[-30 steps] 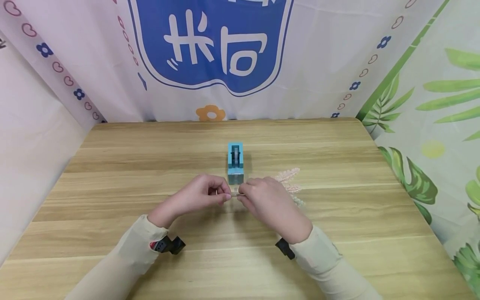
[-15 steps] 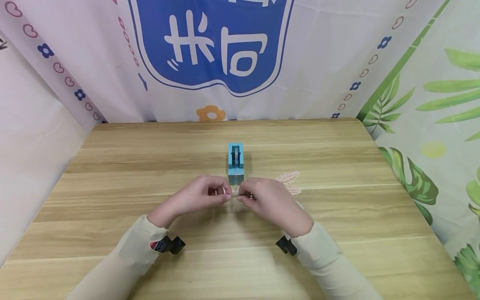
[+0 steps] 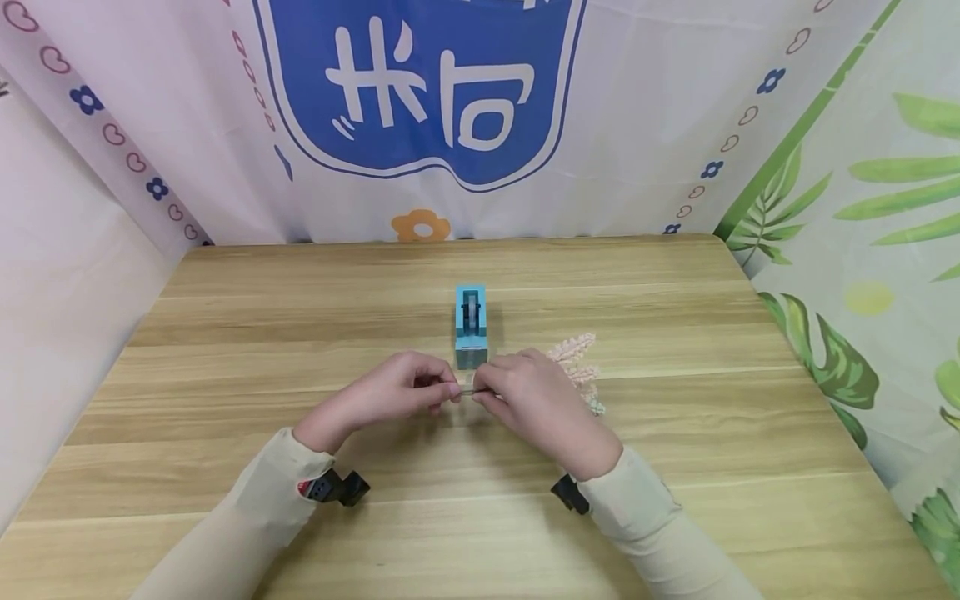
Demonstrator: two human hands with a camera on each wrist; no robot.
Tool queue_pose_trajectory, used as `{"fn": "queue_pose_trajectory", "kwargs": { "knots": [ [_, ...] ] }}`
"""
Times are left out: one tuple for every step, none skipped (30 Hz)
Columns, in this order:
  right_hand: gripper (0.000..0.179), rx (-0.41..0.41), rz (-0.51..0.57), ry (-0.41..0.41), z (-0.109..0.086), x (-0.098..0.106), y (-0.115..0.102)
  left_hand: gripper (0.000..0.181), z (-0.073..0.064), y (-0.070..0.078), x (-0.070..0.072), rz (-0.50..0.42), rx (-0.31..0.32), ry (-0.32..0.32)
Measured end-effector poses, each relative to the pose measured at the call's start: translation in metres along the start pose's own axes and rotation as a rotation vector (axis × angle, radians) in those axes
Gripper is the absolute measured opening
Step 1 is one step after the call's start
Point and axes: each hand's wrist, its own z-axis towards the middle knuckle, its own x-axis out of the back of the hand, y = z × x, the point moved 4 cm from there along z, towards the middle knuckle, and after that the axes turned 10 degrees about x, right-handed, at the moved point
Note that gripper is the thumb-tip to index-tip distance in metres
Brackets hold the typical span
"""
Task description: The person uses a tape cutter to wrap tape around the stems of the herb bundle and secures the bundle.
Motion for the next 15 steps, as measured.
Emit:
{"fn": "queue_pose_trajectory", "kwargs": {
  "knots": [
    [0.006,0.001,-0.017,-0.001,0.0,0.0004,-0.0004,0.022,0.0,0.0,0.0001,-0.002,0.002,0.006],
    [0.007,0.0,-0.034,-0.005,0.0,0.0004,-0.0006,0.022,-0.0002,0.0,0.0002,-0.002,0.002,0.014],
    [0.007,-0.005,-0.045,-0.015,0.0001,0.0005,-0.0007,0.021,0.0,-0.0004,0.0001,-0.001,-0.002,0.022],
    [0.008,-0.012,-0.047,-0.029,0.0004,0.0005,-0.0007,0.021,0.0002,-0.0008,-0.0001,0.001,-0.005,0.03],
    [0.009,-0.02,-0.049,-0.047,0.0006,0.0005,-0.0004,0.021,0.0001,-0.0007,-0.0001,0.004,-0.009,0.039],
    [0.009,-0.031,-0.047,-0.069,0.0009,0.0006,-0.0001,0.02,0.0004,-0.001,-0.0002,0.006,-0.014,0.048],
    [0.009,-0.041,-0.041,-0.093,0.0012,0.0008,0.0002,0.02,0.0005,-0.0013,-0.0003,0.009,-0.019,0.055],
    [0.009,-0.049,-0.033,-0.118,0.0015,0.001,0.0007,0.019,0.0001,-0.0008,-0.0002,0.012,-0.021,0.062],
    [0.008,-0.054,-0.024,-0.142,0.0017,0.0014,0.0013,0.019,-0.0003,-0.0002,-0.0001,0.016,-0.023,0.068],
    [0.007,-0.056,-0.014,-0.164,0.0018,0.0019,0.0017,0.019,-0.0005,-0.0002,-0.0003,0.018,-0.025,0.071],
    [0.007,-0.057,-0.009,-0.182,0.0017,0.0024,0.0024,0.018,-0.0009,0.0004,-0.0002,0.018,-0.026,0.076],
    [0.007,-0.053,-0.004,-0.194,0.0016,0.0029,0.0028,0.018,-0.0011,0.0004,-0.0004,0.018,-0.027,0.077],
    [0.006,-0.047,0.001,-0.199,0.0014,0.0033,0.0031,0.018,-0.0016,0.0009,-0.0004,0.016,-0.026,0.078],
    [0.006,-0.038,-0.002,-0.197,0.0012,0.0035,0.0034,0.018,-0.0017,0.0008,-0.0006,0.016,-0.028,0.078],
    [0.006,-0.028,-0.008,-0.189,0.0009,0.0038,0.0034,0.019,-0.0013,0.0002,-0.0009,0.014,-0.031,0.076]
  ]
}}
